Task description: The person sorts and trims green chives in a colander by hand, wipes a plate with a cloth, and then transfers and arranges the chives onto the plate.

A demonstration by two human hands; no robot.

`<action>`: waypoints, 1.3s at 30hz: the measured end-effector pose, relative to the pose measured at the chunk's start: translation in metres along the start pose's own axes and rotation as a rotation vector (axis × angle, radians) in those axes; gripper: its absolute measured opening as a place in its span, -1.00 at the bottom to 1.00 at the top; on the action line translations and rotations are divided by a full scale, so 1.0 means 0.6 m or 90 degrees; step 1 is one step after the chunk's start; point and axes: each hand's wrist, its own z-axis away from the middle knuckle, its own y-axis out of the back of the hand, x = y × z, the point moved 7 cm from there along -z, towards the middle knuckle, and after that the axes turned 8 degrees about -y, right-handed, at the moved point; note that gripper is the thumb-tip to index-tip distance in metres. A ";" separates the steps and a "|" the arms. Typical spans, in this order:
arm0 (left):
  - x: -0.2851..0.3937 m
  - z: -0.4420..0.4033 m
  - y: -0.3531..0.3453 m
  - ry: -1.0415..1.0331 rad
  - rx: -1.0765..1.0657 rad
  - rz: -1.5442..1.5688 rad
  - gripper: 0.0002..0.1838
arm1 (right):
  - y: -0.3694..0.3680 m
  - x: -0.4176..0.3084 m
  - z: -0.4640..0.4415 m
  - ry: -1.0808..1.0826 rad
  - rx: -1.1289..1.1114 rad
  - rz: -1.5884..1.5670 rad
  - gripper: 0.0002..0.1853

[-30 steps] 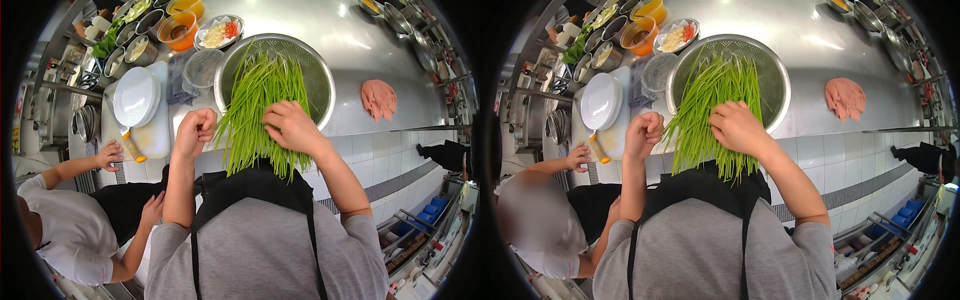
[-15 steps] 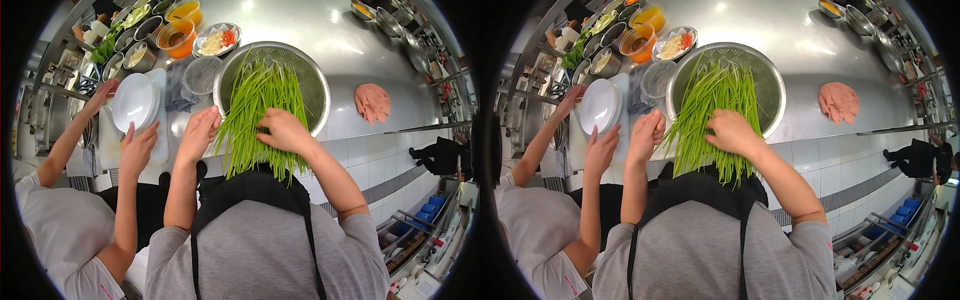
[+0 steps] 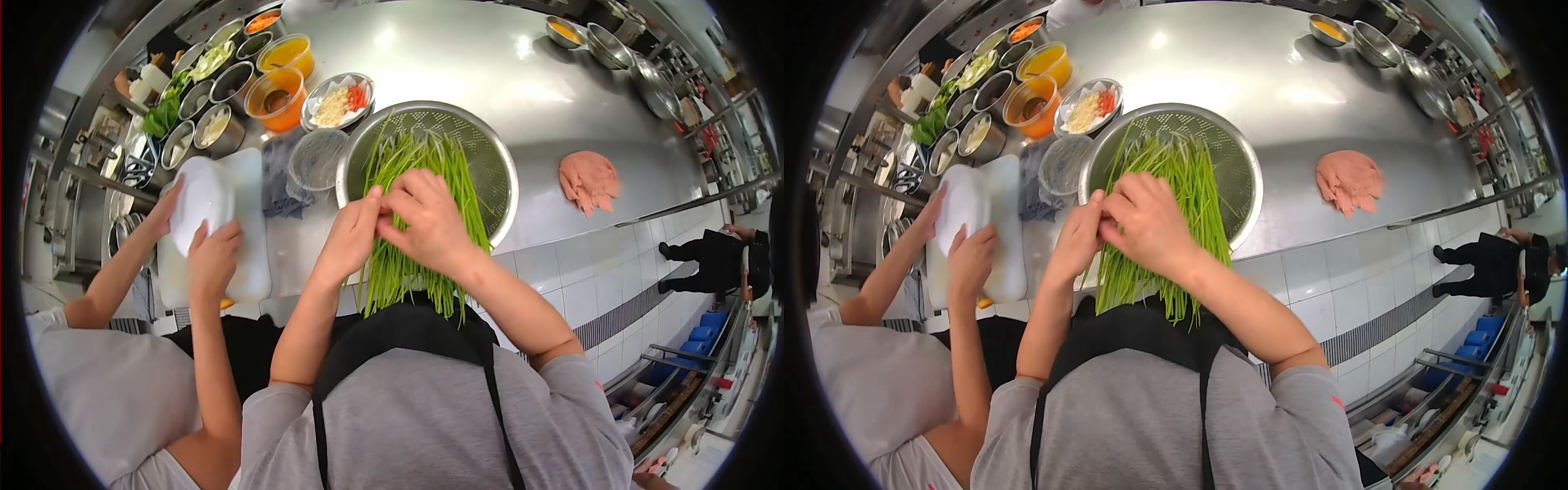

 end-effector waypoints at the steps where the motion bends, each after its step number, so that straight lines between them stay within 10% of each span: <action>1: -0.009 -0.004 0.004 -0.031 0.025 0.016 -0.50 | 0.007 -0.002 0.002 -0.001 0.006 0.008 -0.81; 4: -0.033 0.002 0.030 0.109 0.094 0.233 -0.50 | 0.023 -0.012 0.004 0.055 -0.044 -0.085 -0.73; 10: -0.045 0.018 0.092 0.060 0.162 0.324 -0.60 | 0.102 0.217 0.043 -0.446 -0.032 -0.153 -0.80; 16: -0.066 0.032 0.103 0.085 0.147 0.414 -0.54 | 0.010 0.318 0.104 -0.665 -0.123 -0.222 -0.77; 23: -0.060 0.037 0.092 0.080 0.149 0.413 -0.54 | -0.056 0.126 0.055 -0.357 -0.296 -0.089 -0.36; 29: -0.056 0.055 0.107 0.055 0.151 0.389 -0.56 | -0.001 0.067 0.028 -0.307 -0.207 -0.106 -0.48; 33: -0.061 0.071 0.131 0.053 0.191 0.382 -0.59 | 0.086 0.207 0.020 -0.447 0.000 -0.122 -0.67; 39: -0.071 0.078 0.132 0.062 0.198 0.339 -0.65 | 0.015 0.262 0.073 -0.533 -0.182 -0.056 -0.57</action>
